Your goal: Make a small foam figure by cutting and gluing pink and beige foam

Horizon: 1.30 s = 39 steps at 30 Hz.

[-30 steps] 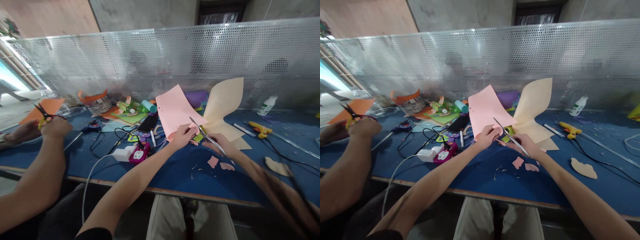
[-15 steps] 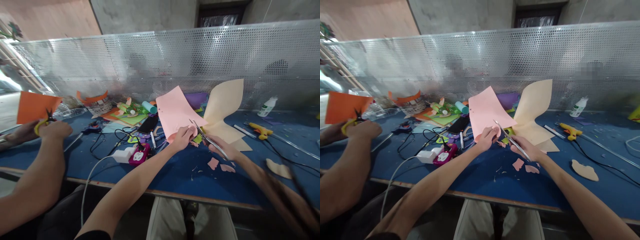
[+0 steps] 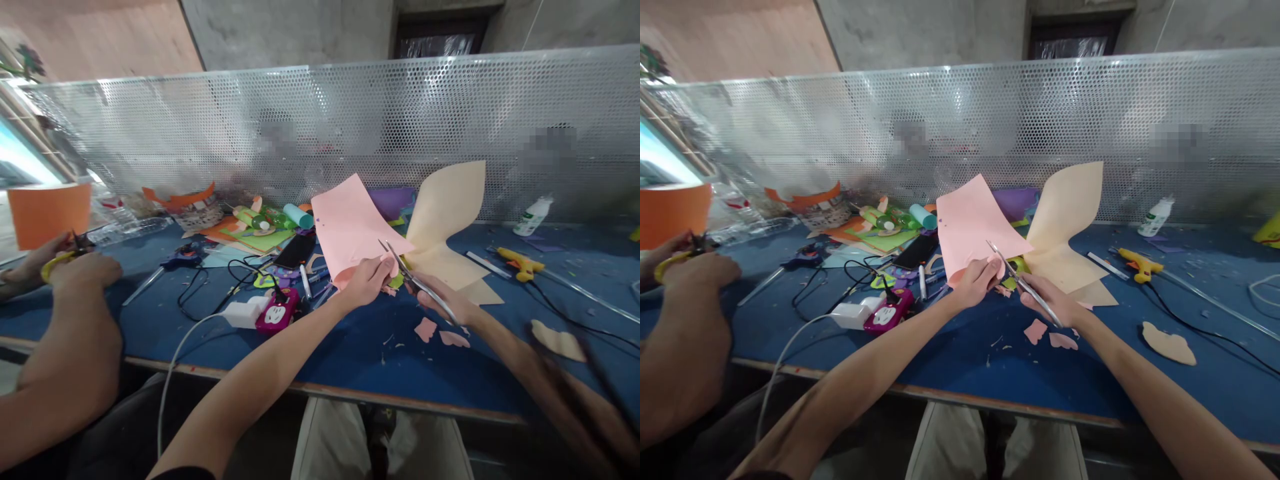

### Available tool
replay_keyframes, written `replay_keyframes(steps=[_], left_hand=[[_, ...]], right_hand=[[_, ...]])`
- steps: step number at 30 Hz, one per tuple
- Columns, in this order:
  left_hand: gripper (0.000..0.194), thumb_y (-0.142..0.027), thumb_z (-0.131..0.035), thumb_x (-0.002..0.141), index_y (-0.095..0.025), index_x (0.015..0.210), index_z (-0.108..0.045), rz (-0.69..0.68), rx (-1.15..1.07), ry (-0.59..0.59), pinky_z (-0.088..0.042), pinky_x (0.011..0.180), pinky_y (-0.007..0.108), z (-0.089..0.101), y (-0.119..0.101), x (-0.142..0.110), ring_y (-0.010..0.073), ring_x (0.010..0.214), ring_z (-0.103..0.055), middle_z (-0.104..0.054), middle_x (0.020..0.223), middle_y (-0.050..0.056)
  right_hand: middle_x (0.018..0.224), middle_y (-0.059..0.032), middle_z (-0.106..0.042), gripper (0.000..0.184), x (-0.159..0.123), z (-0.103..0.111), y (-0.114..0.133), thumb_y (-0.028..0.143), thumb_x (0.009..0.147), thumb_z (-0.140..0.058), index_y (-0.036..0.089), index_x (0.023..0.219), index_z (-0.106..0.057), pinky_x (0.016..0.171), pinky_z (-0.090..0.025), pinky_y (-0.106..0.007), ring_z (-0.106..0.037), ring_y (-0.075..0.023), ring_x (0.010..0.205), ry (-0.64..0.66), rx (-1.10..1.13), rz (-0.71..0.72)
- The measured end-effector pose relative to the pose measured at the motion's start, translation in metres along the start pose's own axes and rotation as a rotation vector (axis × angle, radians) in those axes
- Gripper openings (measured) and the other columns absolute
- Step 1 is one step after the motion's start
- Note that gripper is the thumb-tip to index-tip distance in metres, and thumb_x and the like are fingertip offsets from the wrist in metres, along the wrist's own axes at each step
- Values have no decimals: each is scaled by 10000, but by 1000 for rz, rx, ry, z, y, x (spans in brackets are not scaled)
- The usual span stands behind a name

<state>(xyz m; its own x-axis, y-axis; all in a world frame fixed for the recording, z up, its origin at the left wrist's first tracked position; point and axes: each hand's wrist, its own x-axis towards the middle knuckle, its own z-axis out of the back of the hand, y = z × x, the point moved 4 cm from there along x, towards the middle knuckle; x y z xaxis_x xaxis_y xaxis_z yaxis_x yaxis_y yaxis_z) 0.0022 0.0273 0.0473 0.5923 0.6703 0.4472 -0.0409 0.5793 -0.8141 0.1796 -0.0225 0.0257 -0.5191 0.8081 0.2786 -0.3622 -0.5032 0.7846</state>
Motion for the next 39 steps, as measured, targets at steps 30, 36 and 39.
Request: replay_keyframes(steps=[30,36,39], left_hand=[[486,-524,-302,1069,-177,799,-507,-36,-41,-96,-353,563,232,0,1,0,89,539,-419,-453,592,-36],[440,-559,-409,1031,-168,879,-540,8,-26,-166,-397,557,213,1,13,4,88,582,-502,-572,709,-5],[436,-573,-426,1019,-167,908,-540,21,-26,-200,-412,550,212,1,20,5,89,588,-527,-617,758,15]], right_hand=[[643,24,-487,391,4,7,-32,567,864,-657,191,770,-609,550,-348,-279,-412,-134,596,-266,-229,-225],[711,-2,-566,380,4,9,-37,569,887,-617,192,839,-624,593,-408,-296,-460,-156,645,-269,-250,-215],[729,-7,-563,379,4,9,-36,575,892,-604,198,857,-602,594,-422,-298,-469,-162,658,-273,-254,-222]])
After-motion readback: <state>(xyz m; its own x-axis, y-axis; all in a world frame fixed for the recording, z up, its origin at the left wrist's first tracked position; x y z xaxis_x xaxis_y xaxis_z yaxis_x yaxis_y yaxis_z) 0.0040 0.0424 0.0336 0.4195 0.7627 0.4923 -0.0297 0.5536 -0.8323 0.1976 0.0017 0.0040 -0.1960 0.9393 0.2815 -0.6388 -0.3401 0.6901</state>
